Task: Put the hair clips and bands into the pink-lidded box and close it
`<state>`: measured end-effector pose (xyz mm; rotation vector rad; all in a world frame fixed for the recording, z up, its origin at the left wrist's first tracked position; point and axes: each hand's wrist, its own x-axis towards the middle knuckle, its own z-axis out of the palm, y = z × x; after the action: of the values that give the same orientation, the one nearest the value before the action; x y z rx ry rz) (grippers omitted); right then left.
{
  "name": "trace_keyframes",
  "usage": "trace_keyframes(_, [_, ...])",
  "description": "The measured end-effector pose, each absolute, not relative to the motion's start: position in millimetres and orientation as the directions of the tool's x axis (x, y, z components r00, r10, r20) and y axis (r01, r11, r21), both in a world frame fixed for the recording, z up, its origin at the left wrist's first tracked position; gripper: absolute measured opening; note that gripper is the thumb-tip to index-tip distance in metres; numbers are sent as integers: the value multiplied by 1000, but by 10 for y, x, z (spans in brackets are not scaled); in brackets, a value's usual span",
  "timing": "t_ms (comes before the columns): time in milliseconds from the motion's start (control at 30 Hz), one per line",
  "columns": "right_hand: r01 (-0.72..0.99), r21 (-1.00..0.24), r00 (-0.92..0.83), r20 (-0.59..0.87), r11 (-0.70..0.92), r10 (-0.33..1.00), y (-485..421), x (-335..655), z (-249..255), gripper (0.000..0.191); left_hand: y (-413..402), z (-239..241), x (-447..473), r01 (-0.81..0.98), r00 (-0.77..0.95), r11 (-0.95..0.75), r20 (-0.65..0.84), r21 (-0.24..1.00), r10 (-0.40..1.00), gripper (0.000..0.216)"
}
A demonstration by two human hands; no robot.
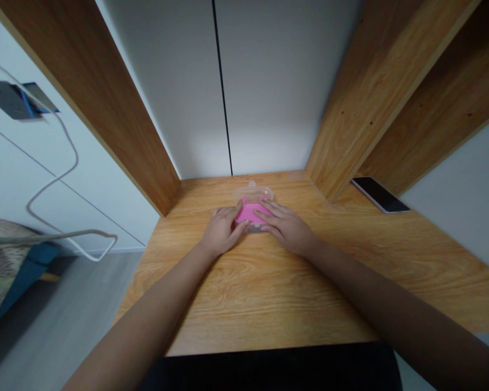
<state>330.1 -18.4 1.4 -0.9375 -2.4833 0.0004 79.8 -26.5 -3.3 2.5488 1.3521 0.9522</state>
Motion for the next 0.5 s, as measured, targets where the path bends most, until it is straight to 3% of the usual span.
trace_keyframes(500, [599,-229,-612,487,768,623,-215,3274,-18,47,-248,-83,812,670,372,-584,473,458,798,61])
